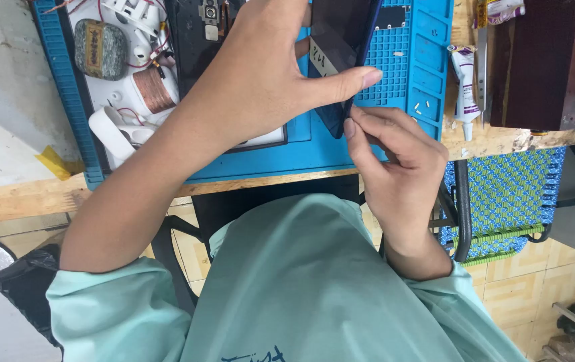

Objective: Repairing a smartphone by cutting and applying adhesive tape and manipulating internal components with tools

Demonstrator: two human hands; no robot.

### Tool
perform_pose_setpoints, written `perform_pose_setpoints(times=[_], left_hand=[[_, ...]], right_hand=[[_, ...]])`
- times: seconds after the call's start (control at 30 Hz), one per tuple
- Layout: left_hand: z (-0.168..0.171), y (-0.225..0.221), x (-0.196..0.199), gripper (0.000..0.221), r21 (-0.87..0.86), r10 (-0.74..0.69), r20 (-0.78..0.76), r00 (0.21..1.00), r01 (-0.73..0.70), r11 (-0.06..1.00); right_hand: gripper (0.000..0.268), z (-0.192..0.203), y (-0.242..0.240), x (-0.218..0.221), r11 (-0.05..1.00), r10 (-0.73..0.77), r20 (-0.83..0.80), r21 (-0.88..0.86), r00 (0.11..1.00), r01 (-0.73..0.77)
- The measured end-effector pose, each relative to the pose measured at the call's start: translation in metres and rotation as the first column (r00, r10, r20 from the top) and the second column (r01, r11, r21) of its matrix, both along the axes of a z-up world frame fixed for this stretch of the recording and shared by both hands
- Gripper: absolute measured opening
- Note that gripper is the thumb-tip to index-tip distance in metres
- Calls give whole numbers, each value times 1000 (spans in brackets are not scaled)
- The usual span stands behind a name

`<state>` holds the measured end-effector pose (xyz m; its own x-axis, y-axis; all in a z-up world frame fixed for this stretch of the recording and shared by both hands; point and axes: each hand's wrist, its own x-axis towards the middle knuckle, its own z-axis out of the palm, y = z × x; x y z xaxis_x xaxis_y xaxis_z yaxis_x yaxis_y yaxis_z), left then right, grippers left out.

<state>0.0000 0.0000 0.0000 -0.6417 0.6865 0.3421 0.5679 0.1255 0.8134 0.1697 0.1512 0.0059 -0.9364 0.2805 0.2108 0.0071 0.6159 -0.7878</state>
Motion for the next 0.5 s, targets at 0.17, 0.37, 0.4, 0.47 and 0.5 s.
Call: perform_pose_setpoints(times=[0.17,0.37,0.4,0.47,0.5], left_hand=[[3,-1,-2,41,53,-78,37,996,76,996],[-1,-3,-2,47,-7,-34,-44,998,34,999],[-1,-4,-2,46,6,-39,-44,998,40,999],[0,-3,-2,46,-3,-36,-40,999,36,999],[0,-3,-1,45,-12,-33,-36,999,33,999]], right_hand=[[12,-1,2,2,999,-3,29,-39,1000,4],[11,3,2,0,998,-14,54,-54,998,17],[10,4,1,0,999,-14,52,-48,999,17],[10,6,1,-2,1000,-12,46,-12,999,12],[9,7,0,-2,1000,-9,38,24,999,8]])
